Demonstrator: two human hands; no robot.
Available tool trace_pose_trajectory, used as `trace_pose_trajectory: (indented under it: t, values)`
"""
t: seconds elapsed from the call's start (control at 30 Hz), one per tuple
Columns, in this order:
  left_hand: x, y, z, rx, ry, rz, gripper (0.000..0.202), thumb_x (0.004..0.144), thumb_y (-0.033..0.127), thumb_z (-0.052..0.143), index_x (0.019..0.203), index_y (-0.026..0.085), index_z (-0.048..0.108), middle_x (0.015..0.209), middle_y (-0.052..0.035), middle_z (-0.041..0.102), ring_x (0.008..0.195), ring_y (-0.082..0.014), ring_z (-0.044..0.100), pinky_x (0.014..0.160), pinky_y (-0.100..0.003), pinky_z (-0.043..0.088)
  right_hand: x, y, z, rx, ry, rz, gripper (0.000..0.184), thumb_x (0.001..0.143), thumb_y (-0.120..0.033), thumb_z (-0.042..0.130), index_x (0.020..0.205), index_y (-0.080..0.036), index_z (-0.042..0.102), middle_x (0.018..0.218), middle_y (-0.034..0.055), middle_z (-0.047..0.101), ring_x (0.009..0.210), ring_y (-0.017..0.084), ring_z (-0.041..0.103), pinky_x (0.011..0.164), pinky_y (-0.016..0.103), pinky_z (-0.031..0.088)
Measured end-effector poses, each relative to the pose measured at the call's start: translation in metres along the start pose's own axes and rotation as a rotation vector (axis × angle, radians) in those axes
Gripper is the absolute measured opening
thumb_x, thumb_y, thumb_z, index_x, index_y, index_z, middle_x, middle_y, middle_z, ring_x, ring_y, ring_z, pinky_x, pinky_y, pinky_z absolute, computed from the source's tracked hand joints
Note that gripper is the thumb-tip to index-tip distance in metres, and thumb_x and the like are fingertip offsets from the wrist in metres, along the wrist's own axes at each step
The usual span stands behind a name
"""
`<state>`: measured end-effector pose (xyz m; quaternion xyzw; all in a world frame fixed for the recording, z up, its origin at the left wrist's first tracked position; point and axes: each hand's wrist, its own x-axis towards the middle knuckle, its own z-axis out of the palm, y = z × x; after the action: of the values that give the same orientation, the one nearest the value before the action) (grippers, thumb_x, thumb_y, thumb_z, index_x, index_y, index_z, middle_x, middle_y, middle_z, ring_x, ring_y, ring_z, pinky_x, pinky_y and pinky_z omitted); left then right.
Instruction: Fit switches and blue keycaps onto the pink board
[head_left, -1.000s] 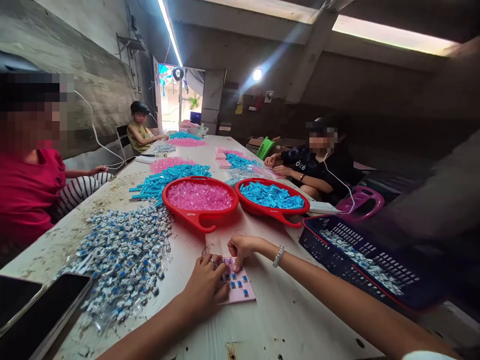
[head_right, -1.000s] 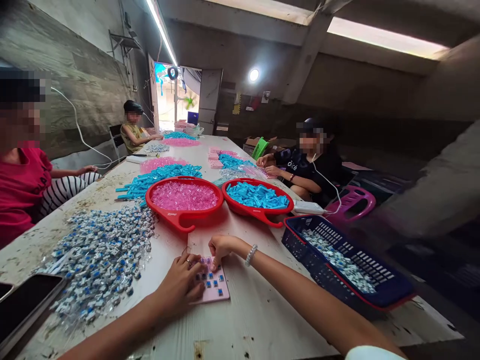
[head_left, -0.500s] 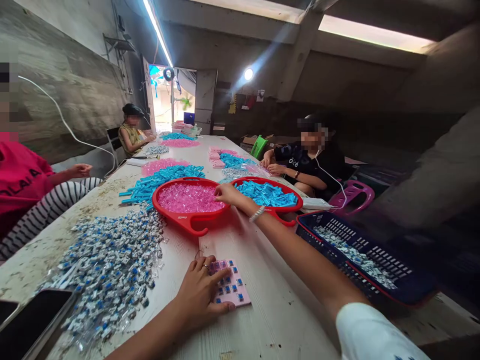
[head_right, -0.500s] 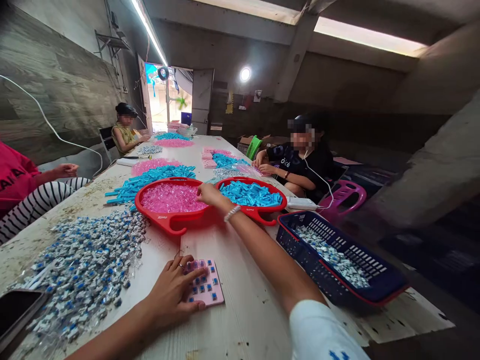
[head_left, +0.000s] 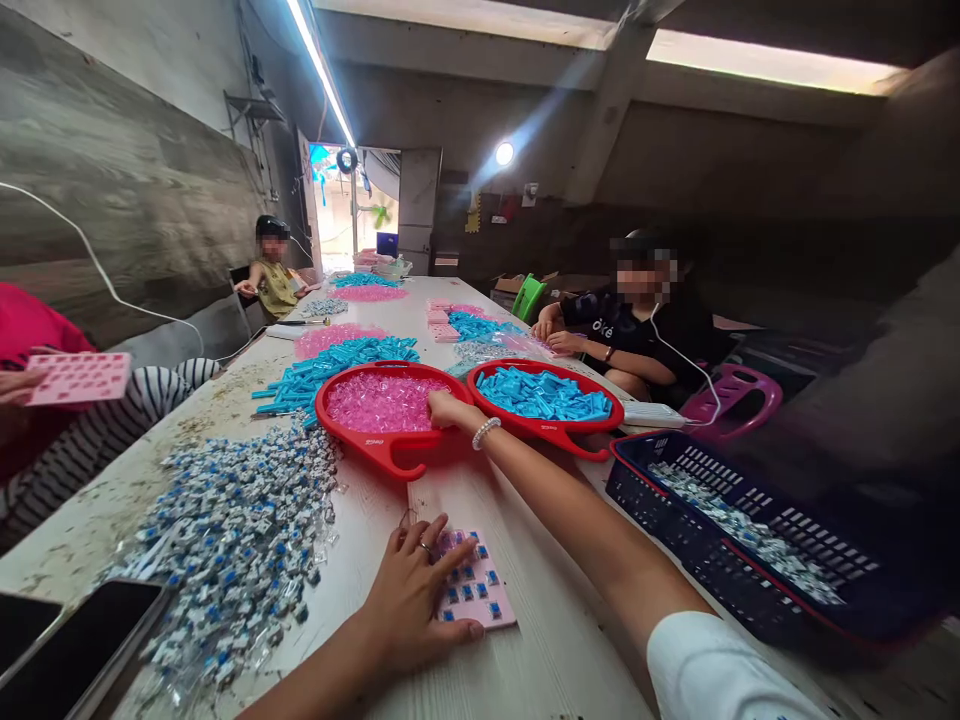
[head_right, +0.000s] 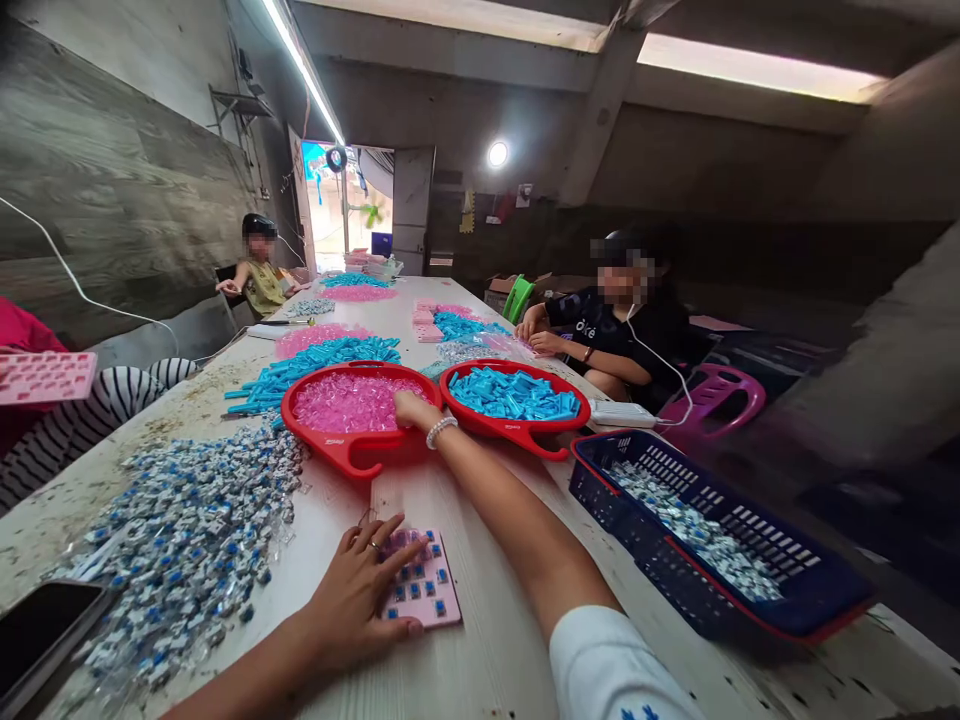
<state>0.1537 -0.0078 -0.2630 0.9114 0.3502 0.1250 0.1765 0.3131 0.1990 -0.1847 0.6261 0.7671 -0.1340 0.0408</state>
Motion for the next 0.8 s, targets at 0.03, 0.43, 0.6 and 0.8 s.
trace_pose_trajectory:
  t: [0.03,0.43,0.6,0.8]
  values:
    - [0.000,-0.001,0.000,-0.004,-0.009,0.012,0.077,0.072,0.074,0.050,0.138,0.041,0.029,0.147,-0.0111,0.027,0.130,-0.0393,0.029,0.101,-0.063,0.023,-0.001,-0.001,0.000,-0.007,0.003,0.020,0.018,0.087,-0.026,0.060,0.095,-0.010,0.061,0.095,0.0058,0.062,0.083,0.016,0.061,0.073,0.032,0.052]
    - [-0.003,-0.003,0.003,-0.057,0.005,0.017,0.080,0.070,0.074,0.052,0.138,0.037,0.033,0.150,-0.0106,0.024,0.136,-0.0368,0.023,0.105,-0.064,0.017,-0.032,0.007,-0.009,0.206,0.277,-0.019,0.003,0.074,-0.012,0.066,0.077,-0.010,0.067,0.081,0.0075,0.068,0.079,0.018,0.063,0.071,0.026,0.048]
    - [0.005,-0.001,-0.018,-0.132,0.170,0.043,0.050,0.080,0.046,0.058,0.126,0.027,0.051,0.138,-0.0100,0.045,0.130,-0.0296,0.036,0.107,-0.058,0.022,-0.054,0.011,-0.001,0.364,0.490,-0.038,0.012,0.068,-0.013,0.066,0.080,-0.013,0.066,0.084,0.0079,0.069,0.079,0.019,0.063,0.071,0.026,0.047]
    - [-0.047,0.054,-0.082,-0.174,0.310,0.098,0.041,0.092,0.039,0.027,0.123,0.038,0.055,0.117,-0.0009,0.062,0.111,-0.0221,0.054,0.091,-0.045,0.046,-0.118,0.017,0.041,0.725,0.607,-0.118,0.019,0.069,-0.023,0.063,0.085,-0.014,0.064,0.084,0.0065,0.068,0.074,0.018,0.063,0.070,0.029,0.052]
